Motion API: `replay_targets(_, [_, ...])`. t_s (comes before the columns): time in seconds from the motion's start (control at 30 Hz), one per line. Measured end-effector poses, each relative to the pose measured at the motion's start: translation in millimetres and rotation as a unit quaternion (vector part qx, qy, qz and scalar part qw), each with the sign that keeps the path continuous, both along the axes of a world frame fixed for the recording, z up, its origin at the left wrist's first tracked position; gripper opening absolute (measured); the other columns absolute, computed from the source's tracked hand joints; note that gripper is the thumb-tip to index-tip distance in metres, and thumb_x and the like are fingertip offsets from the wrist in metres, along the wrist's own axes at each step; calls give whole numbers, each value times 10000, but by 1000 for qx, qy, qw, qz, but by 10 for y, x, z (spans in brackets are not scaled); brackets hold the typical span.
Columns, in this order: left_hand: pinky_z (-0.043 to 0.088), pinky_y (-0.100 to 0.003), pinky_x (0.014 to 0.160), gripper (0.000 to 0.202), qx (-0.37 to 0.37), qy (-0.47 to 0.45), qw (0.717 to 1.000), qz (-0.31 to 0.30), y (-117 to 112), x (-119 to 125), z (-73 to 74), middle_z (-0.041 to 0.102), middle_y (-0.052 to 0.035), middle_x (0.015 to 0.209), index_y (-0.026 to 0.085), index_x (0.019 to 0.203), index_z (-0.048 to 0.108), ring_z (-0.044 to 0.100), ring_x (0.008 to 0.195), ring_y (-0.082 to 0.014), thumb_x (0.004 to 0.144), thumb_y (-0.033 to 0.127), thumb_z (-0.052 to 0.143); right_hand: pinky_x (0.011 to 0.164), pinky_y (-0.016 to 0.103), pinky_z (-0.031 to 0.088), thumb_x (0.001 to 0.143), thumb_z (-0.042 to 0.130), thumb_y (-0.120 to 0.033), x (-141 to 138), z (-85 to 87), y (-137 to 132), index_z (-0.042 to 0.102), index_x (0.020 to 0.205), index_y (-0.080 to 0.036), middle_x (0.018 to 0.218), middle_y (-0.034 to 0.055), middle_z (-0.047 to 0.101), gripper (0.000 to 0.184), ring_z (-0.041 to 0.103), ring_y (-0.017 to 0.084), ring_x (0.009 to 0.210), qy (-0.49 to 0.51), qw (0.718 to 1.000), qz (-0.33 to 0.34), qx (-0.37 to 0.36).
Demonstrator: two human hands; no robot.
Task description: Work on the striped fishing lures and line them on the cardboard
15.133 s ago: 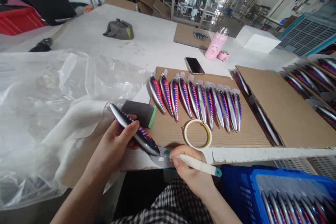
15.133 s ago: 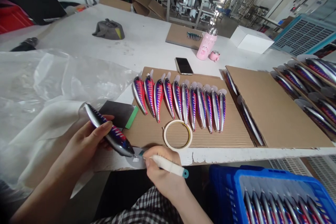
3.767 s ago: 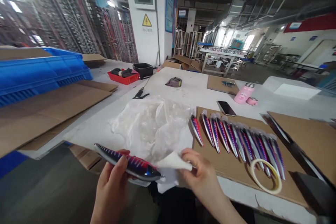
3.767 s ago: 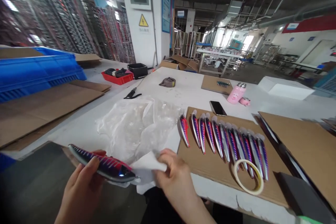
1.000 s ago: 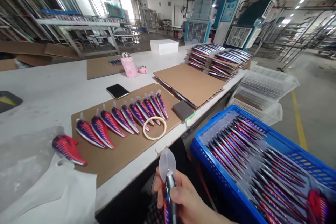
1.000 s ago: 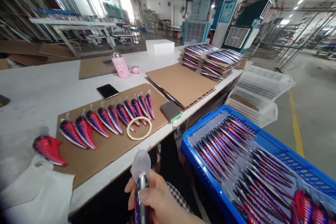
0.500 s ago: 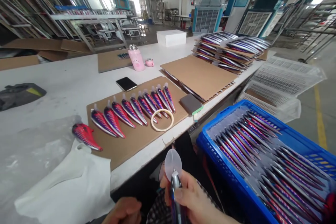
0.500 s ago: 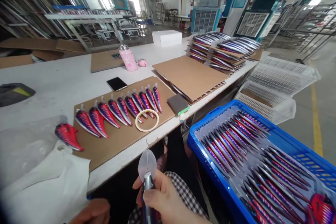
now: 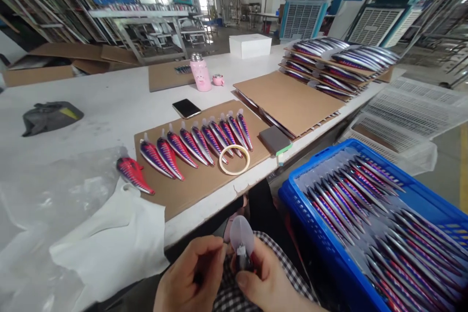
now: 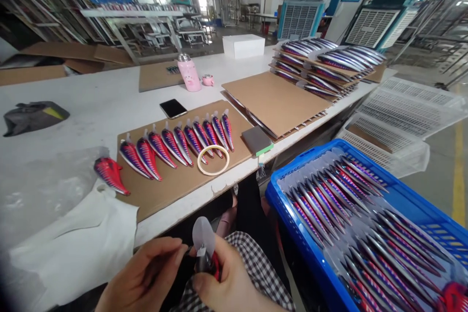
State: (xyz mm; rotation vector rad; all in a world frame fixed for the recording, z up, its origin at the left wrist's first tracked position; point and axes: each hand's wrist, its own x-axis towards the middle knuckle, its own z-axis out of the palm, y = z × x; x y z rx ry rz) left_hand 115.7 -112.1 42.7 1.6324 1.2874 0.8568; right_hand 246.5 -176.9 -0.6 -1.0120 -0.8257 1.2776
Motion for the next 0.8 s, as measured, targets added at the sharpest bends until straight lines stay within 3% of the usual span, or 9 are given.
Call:
replay_targets(0.17, [500, -145, 562, 130, -16, -9, 1000, -13, -44, 61, -32, 670, 32, 642, 228, 737, 656, 637, 583, -124, 720, 356, 657, 793, 319, 446, 642, 532, -94, -21, 34, 11, 601, 1114, -250, 765, -20, 547, 503, 499, 155, 690, -66, 998, -9, 2])
replay_targets(0.3, [497, -156, 554, 111, -28, -19, 997, -67, -68, 72, -95, 658, 21, 647, 221, 758, 660, 624, 579, -126, 758, 328, 631, 753, 287, 471, 640, 522, -64, -31, 0, 2, 591, 1126, -259, 806, -24, 580, 528, 534, 159, 726, -87, 996, -16, -5])
replay_targets(0.43, [497, -170, 567, 88, -17, -44, 994, -96, -61, 56, -145, 643, 11, 682, 218, 726, 653, 604, 602, -127, 774, 288, 629, 817, 323, 475, 657, 566, -83, -6, -39, -19, 591, 1153, -254, 815, -12, 614, 525, 577, 181, 747, -155, 987, -31, -7])
replay_targets(0.57, [499, -172, 555, 90, 3, -19, 996, -88, -52, 51, -182, 643, 22, 674, 242, 800, 689, 612, 596, -126, 789, 308, 628, 858, 335, 475, 658, 577, -69, 0, -59, -29, 551, 1223, -263, 919, 14, 653, 598, 616, 212, 861, -213, 976, -45, -8])
replay_targets(0.7, [531, -171, 638, 140, 60, 34, 997, -38, -59, 45, -238, 724, 19, 792, 272, 894, 711, 680, 693, -145, 779, 319, 647, 934, 337, 444, 649, 588, -42, -25, -66, -26, 531, 1248, -285, 1109, 27, 645, 649, 592, 222, 1027, -252, 966, -56, -21])
replay_targets(0.8, [541, -173, 705, 138, 74, 50, 996, -24, -71, 40, -280, 748, 32, 854, 284, 898, 713, 700, 736, -147, 780, 321, 651, 933, 327, 448, 649, 574, -32, -29, -69, -12, 542, 1230, -272, 1100, 25, 649, 630, 597, 212, 1023, -247, 967, -52, -36])
